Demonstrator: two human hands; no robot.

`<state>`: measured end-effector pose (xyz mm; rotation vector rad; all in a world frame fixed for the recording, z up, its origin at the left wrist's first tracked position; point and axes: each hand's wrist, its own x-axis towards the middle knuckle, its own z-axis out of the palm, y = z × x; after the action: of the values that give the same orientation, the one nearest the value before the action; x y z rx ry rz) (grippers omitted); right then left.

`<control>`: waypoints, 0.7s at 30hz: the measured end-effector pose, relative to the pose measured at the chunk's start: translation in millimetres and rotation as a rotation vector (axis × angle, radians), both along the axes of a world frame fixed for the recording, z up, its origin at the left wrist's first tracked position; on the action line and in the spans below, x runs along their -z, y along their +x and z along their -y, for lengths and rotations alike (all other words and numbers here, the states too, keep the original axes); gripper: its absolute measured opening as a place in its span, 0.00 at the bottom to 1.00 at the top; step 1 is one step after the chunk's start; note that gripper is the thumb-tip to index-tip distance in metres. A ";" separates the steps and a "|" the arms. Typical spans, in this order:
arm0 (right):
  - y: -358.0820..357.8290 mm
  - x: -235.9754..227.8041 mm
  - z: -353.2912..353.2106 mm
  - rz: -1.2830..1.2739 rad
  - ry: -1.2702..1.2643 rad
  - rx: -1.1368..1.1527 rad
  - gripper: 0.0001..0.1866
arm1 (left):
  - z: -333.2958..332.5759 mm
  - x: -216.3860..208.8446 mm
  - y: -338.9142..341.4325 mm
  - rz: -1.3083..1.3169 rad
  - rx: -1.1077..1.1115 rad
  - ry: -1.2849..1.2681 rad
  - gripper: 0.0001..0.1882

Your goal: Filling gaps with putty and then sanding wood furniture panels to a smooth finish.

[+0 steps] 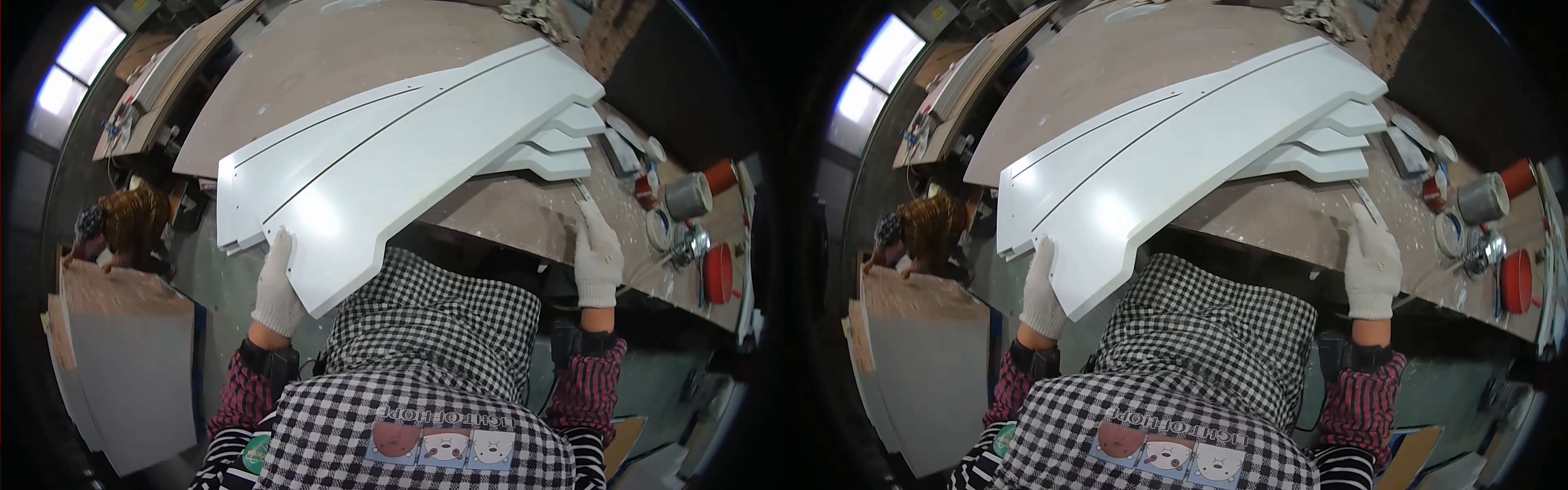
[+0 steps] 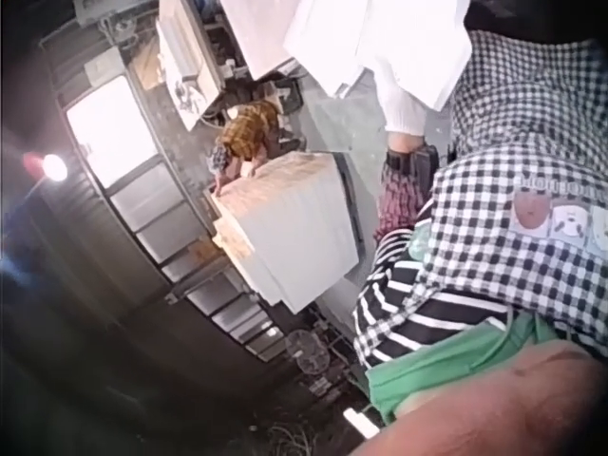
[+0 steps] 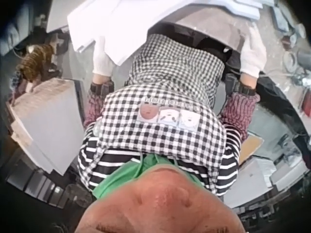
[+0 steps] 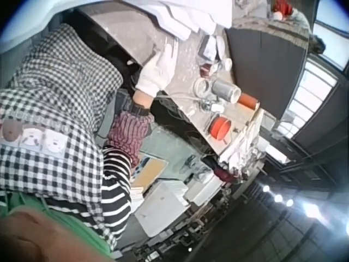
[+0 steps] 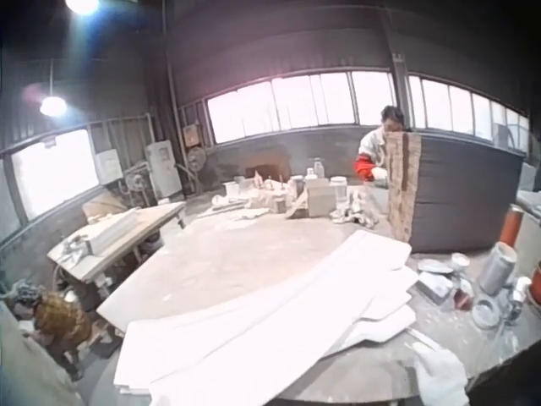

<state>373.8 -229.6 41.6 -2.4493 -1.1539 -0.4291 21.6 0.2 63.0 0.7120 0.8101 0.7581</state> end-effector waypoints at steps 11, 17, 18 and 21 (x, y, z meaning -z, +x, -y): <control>10.1 -0.5 3.1 -0.099 -0.071 0.138 0.23 | -12.5 8.1 7.1 -0.035 -0.024 -0.005 0.27; -15.9 -17.5 -19.8 -0.045 0.130 0.006 0.24 | -19.1 19.8 0.2 -0.108 -0.024 0.079 0.29; -19.8 -19.1 -24.2 -0.065 0.177 -0.050 0.24 | -21.2 25.5 -4.3 -0.110 -0.020 0.080 0.29; -40.8 -26.7 -44.1 -0.044 0.219 -0.129 0.23 | -26.6 39.6 -13.0 -0.330 0.076 0.377 0.29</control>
<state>333.1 -185.6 68.2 -2.1730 -1.1726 -0.4354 8.7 26.8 23.4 1.2223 0.9416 0.7424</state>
